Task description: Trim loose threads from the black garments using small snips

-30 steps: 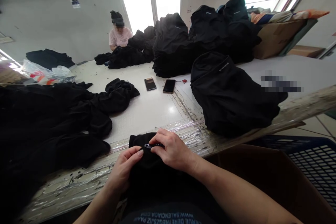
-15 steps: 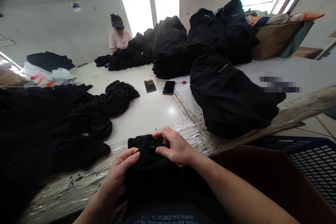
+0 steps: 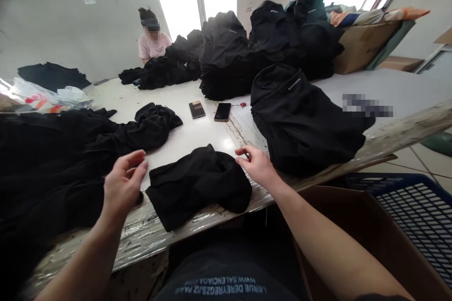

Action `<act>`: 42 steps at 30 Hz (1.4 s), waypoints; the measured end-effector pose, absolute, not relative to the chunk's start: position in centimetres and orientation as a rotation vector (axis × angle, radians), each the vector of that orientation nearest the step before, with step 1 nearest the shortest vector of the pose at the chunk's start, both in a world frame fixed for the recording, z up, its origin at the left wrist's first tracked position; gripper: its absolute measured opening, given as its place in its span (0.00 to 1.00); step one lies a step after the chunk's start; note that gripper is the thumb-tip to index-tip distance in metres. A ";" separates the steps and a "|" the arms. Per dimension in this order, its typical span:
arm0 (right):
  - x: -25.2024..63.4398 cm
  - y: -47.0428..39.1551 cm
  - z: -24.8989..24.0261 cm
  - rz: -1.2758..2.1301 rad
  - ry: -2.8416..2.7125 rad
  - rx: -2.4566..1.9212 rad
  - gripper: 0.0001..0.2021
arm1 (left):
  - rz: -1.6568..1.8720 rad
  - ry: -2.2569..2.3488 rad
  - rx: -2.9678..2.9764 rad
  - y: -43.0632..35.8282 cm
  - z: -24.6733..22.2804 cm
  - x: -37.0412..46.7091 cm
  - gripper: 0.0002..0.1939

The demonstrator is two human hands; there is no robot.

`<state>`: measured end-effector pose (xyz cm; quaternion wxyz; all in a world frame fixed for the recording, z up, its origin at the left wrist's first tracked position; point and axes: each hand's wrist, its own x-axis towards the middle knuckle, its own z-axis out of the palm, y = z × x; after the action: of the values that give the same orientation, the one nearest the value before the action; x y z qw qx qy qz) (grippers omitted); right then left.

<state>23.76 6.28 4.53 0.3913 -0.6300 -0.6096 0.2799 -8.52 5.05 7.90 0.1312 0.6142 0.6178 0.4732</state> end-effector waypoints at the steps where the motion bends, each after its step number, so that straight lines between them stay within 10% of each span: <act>1: 24.0 5.9 4.1 0.717 -1.542 -1.604 0.10 | 1.332 1.762 1.850 4.1 6.9 -8.3 0.15; 33: 19.2 1.2 -1.2 0.596 -2.043 -1.349 0.05 | 0.575 1.536 2.076 3.2 0.3 0.9 0.04; 42: 18.7 0.8 -0.4 0.579 -2.072 -1.414 0.11 | 0.960 1.342 1.093 2.2 0.0 -0.1 0.13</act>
<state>18.72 0.79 -0.44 0.2797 -0.5272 -0.7728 0.2161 -0.11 2.19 0.02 0.5491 0.4616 0.5668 0.4052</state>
